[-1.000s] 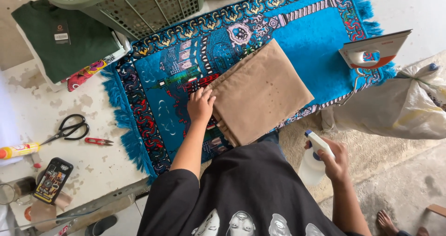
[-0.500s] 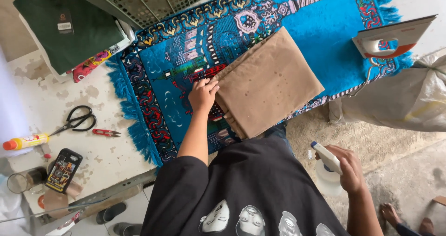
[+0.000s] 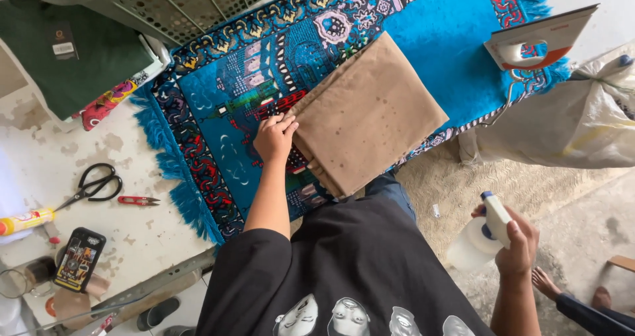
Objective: The person is ironing a pair of brown pants, spraying them with water, and folding them on a padded surface.
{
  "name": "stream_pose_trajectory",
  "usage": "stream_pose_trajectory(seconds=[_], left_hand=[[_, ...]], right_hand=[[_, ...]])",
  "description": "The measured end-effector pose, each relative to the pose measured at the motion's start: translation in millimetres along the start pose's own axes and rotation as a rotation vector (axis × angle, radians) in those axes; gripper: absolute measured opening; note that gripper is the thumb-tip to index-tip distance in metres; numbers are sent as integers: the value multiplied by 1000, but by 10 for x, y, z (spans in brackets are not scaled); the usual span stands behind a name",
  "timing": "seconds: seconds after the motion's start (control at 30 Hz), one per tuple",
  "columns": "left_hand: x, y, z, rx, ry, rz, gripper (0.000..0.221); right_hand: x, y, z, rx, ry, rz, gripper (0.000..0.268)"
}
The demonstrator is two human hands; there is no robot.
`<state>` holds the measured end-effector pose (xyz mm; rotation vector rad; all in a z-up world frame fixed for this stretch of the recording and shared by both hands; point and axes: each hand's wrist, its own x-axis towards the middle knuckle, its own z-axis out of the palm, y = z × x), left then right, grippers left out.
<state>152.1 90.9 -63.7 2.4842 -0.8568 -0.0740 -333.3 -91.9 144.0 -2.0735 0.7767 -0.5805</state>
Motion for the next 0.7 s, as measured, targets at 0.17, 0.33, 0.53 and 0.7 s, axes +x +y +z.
stream_pose_trajectory(seconds=[0.17, 0.33, 0.53, 0.7], left_hand=[[-10, 49, -10, -27, -43, -108, 16], [-28, 53, -8, -12, -78, -132, 17], [18, 101, -87, -35, -139, -211, 19], [-52, 25, 22, 26, -182, -292, 21]], right_hand=[[190, -323, 107, 3, 82, 177, 66], [289, -526, 248, 216, 166, 243, 67], [439, -595, 429, 302, 179, 204, 75], [417, -283, 577, 218, 166, 239, 69]])
